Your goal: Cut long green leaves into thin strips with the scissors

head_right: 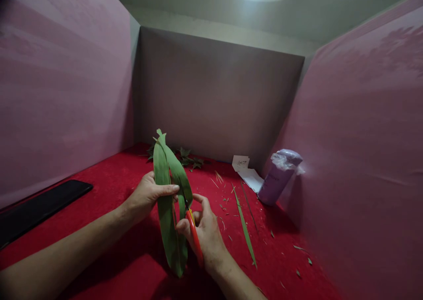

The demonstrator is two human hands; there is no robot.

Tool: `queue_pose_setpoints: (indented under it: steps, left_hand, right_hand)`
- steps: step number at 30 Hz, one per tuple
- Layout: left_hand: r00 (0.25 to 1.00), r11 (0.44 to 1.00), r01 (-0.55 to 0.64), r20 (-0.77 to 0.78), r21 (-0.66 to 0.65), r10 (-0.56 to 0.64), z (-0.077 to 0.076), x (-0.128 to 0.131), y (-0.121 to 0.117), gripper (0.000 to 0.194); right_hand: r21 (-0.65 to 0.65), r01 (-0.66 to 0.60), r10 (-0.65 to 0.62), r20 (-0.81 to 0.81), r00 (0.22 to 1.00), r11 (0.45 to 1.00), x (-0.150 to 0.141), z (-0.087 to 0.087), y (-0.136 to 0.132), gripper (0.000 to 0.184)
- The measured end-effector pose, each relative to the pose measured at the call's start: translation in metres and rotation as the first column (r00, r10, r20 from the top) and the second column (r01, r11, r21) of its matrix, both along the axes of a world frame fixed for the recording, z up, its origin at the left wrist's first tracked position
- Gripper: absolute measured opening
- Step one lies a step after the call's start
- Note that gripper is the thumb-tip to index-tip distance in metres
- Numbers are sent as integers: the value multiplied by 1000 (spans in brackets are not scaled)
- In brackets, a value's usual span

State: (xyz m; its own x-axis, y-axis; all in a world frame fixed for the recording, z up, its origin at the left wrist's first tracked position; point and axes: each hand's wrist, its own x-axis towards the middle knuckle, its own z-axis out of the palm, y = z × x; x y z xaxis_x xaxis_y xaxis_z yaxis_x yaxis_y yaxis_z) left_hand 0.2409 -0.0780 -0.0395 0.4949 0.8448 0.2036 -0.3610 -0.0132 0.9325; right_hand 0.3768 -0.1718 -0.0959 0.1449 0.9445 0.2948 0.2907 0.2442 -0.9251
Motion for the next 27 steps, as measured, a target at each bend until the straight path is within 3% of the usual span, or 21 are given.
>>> queue_pose_setpoints:
  steps: [16,23,27]
  left_hand:
    - [999,998,49,-5,39,-48,1,-4,2,24]
    - [992,996,-91,85,-21,93,9,-4,1,28]
    - [990,993,-113,79,-45,116,12,-4,1,33]
  right_hand:
    - [0,-17,17,-50,999,1000,-4,9,-4,77]
    - [-6,-13,13,-51,999,1000,-3,5,-1,76]
    - [-20,-36,35,-68,997,999,-5,6,-1,78]
